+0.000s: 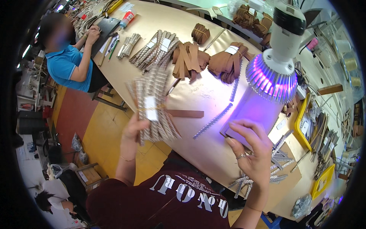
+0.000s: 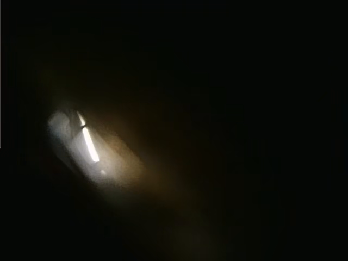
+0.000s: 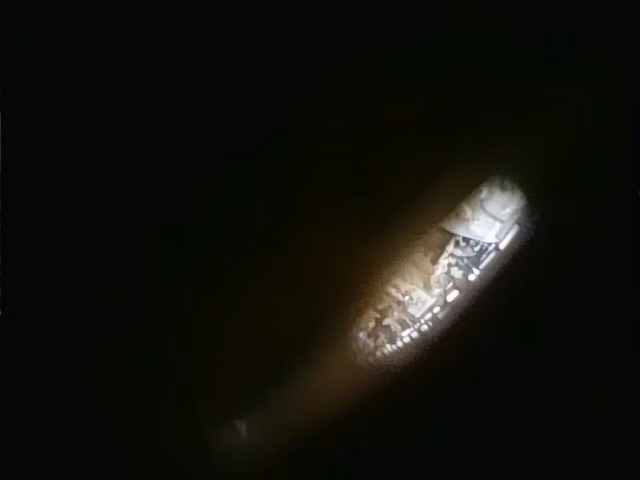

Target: The person repeatedly picks up braided cords, wraps them around a cardboard form under a UV lamp, and places the finished pieces on the table. The process is repeated multiple times with different cords.

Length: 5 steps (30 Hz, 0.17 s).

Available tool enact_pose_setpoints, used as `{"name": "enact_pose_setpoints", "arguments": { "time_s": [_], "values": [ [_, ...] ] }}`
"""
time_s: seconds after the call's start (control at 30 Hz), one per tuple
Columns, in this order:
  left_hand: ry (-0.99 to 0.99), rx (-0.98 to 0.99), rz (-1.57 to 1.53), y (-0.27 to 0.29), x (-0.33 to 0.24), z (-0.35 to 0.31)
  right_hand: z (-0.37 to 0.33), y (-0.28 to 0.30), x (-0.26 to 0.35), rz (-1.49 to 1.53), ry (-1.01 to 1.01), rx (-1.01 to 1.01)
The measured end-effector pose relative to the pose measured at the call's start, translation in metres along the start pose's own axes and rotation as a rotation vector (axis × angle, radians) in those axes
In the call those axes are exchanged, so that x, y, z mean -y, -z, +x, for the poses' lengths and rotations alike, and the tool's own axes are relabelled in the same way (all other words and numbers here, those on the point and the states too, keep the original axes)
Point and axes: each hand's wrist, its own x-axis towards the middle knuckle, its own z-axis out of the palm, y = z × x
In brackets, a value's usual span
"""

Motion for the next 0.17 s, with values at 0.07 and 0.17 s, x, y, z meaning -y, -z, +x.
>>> {"name": "enact_pose_setpoints", "arguments": {
  "time_s": [0.07,0.17],
  "values": [
    [-0.078,-0.172,0.177,0.047,-0.018,0.003,-0.011,0.002,-0.018,0.015,-0.059,0.039],
    [-0.048,-0.377,0.391,0.113,-0.046,0.017,-0.033,0.006,-0.045,0.154,-0.268,0.044]
  ]
}}
